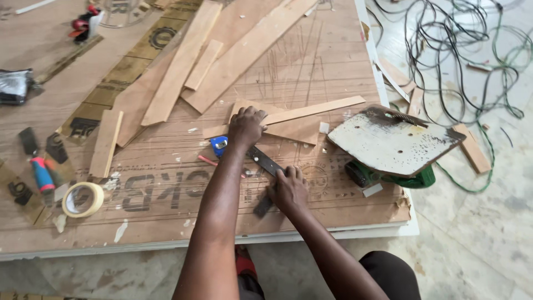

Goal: The person measures and marks a piece of wood using a square ruler and a pencil. They then use a circular saw to cut the wood along the marked line. Finally, they inspect the cut piece of wood.

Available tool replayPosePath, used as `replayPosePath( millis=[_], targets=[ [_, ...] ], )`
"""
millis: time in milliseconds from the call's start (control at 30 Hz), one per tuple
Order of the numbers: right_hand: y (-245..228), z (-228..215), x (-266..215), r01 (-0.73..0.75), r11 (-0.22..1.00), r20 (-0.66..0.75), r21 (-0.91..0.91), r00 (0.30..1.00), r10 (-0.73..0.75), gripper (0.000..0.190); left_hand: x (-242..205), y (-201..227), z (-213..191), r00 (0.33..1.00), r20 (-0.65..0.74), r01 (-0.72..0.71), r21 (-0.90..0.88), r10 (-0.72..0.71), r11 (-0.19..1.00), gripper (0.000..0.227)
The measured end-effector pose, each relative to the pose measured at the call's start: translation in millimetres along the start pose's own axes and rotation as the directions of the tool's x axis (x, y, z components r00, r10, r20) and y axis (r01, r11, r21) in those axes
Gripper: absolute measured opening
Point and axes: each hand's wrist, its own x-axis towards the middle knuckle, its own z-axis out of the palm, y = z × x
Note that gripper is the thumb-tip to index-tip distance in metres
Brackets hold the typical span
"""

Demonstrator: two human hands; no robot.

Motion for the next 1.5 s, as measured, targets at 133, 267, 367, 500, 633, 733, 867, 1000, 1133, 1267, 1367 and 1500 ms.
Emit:
replayPosePath(
  millis=[133,267,367,500,633,733,867,1000,1133,1267,1367,1500],
  targets=[
    [30,-3,-22,-0.168,0.982,-0.051,0.088,0.984,0.173,0.038,27,5,45,0.992,0.128,0.002,-0.023,0.001,1.0,0.042],
    [79,-4,-36,-0.012,0.985,-0.35,0.173,0.934,0.073,0.026,58,9,70,0.964,0.25,-0.102,0.021,0.094,0.995,0.06],
    [102,8,-39,0.105,0.968,-0.431,0.228,0.902,0.004,0.028,72,10,71,0.902,0.421,-0.176,0.147,0.099,0.973,0.099],
    [110,21,-38,0.12,0.968,-0.465,0.221,0.885,-0.004,0.028,70,2,66,0.876,0.469,-0.277,0.294,0.114,0.915,0.128],
    [110,15,-38,0.134,0.976,-0.473,0.17,0.88,-0.038,0.029,55,-8,58,0.909,0.413,-0.088,0.316,-0.053,0.945,0.135],
    [105,1,-43,0.105,0.992,-0.463,0.073,0.885,-0.059,0.037,34,-16,59,0.943,0.287,0.063,0.338,-0.167,0.939,0.128],
    [92,-24,-54,-0.071,0.997,-0.395,-0.011,0.917,0.061,0.053,20,-22,59,0.937,0.247,0.155,0.341,-0.247,0.927,0.126],
    [90,-39,-61,-0.305,0.949,-0.091,0.086,0.946,0.312,0.062,13,-25,64,0.954,0.195,0.164,0.292,-0.227,0.942,0.123],
    [108,-28,-52,-0.485,0.865,-0.005,0.127,0.872,0.489,0.054,12,-36,62,0.967,0.206,0.102,0.227,-0.151,0.968,0.107],
    [144,-15,-67,-0.435,0.87,-0.125,0.232,0.873,0.471,0.047,18,-48,63,0.973,0.205,0.06,0.203,-0.103,0.977,0.094],
    [153,-10,-85,-0.469,0.719,-0.013,0.513,0.833,0.553,0.045,17,-49,66,0.96,0.265,0.025,0.228,-0.087,0.973,0.085],
    [158,-9,-89,-0.321,0.263,0.15,0.91,0.845,0.514,0.036,6,-44,65,0.966,0.256,-0.029,0.214,-0.028,0.977,0.072]
  ],
)
